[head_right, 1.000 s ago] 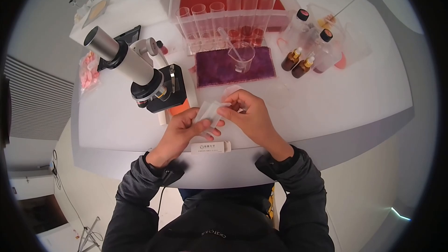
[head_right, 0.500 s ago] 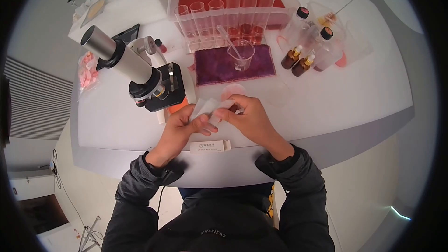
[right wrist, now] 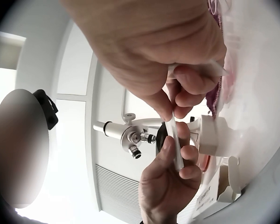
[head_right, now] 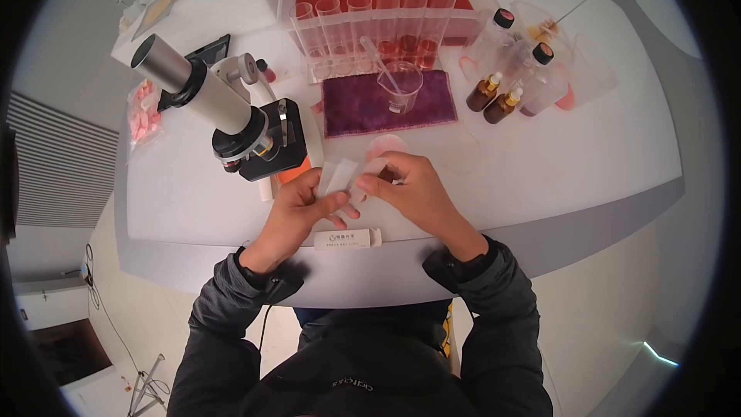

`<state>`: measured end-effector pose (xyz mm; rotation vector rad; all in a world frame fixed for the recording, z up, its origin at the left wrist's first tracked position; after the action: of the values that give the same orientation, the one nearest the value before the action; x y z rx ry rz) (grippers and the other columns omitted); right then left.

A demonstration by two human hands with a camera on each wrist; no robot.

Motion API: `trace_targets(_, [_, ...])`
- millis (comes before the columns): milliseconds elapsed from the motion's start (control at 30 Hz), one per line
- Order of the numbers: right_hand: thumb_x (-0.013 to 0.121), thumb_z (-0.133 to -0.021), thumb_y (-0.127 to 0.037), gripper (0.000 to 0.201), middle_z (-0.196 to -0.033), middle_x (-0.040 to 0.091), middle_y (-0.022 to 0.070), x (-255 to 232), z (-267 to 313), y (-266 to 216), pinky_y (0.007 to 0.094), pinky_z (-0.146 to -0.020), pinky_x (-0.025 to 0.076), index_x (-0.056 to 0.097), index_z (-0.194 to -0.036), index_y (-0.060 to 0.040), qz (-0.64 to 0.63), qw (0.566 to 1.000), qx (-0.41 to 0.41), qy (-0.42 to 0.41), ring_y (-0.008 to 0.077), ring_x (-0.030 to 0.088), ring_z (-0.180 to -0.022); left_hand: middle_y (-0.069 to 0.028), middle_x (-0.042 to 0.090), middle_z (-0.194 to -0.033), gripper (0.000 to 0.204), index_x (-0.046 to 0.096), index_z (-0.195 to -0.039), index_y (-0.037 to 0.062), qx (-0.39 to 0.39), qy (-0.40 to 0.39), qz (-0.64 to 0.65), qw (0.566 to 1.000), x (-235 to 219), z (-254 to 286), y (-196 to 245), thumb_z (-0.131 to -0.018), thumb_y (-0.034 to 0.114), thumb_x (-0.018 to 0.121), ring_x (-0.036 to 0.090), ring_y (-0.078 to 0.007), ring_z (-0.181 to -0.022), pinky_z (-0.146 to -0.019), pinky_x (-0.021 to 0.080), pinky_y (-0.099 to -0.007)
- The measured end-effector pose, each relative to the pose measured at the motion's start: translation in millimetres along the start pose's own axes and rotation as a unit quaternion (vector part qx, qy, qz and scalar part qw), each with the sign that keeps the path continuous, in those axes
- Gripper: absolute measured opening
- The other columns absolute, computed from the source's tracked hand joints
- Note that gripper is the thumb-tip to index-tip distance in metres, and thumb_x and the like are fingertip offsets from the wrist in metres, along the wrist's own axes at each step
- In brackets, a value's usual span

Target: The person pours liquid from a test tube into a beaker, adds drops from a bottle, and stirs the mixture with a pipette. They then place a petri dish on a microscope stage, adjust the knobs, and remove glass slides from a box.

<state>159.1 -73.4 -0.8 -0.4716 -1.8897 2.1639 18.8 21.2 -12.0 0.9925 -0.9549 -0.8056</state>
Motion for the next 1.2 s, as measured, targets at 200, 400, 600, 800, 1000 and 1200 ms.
trace_targets(200, [0.064,-0.095,-0.020,0.021,-0.076,0.062,0.0005,-6.6,1.1,0.6,0.0201,-0.057,0.039,0.067,-0.097,0.0011,-0.086,0.995,0.032,0.047,0.0040,0.049,-0.063,-0.0097,0.066,-0.107,0.027,0.051,-0.122,-0.0048,0.003,0.008,0.000,1.000,-0.3,-1.0,2.4,-0.100,0.010,0.056,0.067,-0.0152,-0.089,-0.065,0.057,-0.0258])
trace_targets(400, [0.062,-0.097,-0.020,0.022,-0.073,0.062,0.0012,-7.8,1.3,-0.3,0.0195,-0.055,0.038,0.068,-0.096,0.0017,-0.075,0.995,0.028,0.065,0.0040,0.049,-0.061,-0.0113,0.065,-0.105,0.027,0.051,-0.121,-0.0060,0.010,0.007,0.009,1.000,-0.2,-1.2,0.9,-0.099,0.010,0.056,0.067,-0.0158,-0.088,-0.065,0.058,-0.0272])
trace_targets(600, [0.061,-0.098,-0.024,0.026,-0.071,0.063,0.0015,-7.5,0.9,4.9,0.0191,-0.052,0.037,0.068,-0.091,0.0004,-0.094,0.992,0.068,0.046,0.0035,0.049,-0.059,-0.0115,0.065,-0.105,0.026,0.052,-0.119,-0.0069,0.002,0.008,0.006,1.000,0.6,-0.5,1.8,-0.098,0.008,0.058,0.068,-0.0159,-0.086,-0.064,0.058,-0.0268])
trace_targets(800, [0.059,-0.099,-0.030,0.032,-0.072,0.063,0.0015,-2.5,1.6,9.5,0.0189,-0.051,0.037,0.067,-0.088,-0.0009,-0.124,0.988,0.096,0.010,0.0034,0.050,-0.059,-0.0098,0.066,-0.104,0.025,0.053,-0.118,-0.0067,0.010,0.015,0.004,1.000,0.0,0.2,5.2,-0.097,0.007,0.059,0.068,-0.0148,-0.085,-0.060,0.056,-0.0249])
trace_targets(1000, [0.069,-0.093,-0.021,0.019,-0.074,0.062,0.0012,-1.2,0.7,5.2,0.0180,-0.050,0.034,0.066,-0.093,-0.0018,-0.079,0.996,0.049,0.001,0.0031,0.050,-0.062,-0.0089,0.067,-0.101,0.028,0.052,-0.119,-0.0067,0.014,0.033,0.001,0.999,-3.1,-0.2,2.6,-0.096,0.007,0.061,0.067,-0.0137,-0.084,-0.060,0.054,-0.0244])
trace_targets(1200, [0.074,-0.087,-0.015,0.014,-0.075,0.064,0.0010,-2.0,-0.4,5.6,0.0190,-0.050,0.034,0.066,-0.089,-0.0033,-0.041,0.999,0.017,0.001,0.0034,0.052,-0.062,-0.0102,0.067,-0.103,0.028,0.051,-0.122,-0.0056,0.014,0.026,0.015,0.999,-2.8,-0.1,3.2,-0.100,0.010,0.056,0.068,-0.0159,-0.088,-0.064,0.057,-0.0265])
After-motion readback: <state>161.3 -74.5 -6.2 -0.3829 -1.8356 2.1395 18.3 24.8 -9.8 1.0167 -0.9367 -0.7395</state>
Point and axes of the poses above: each hand's wrist, its own z-axis away from the middle knuckle, its own x-axis out of the palm, y = z × x, the point moved 6 cm from there along -z, towards the middle knuckle
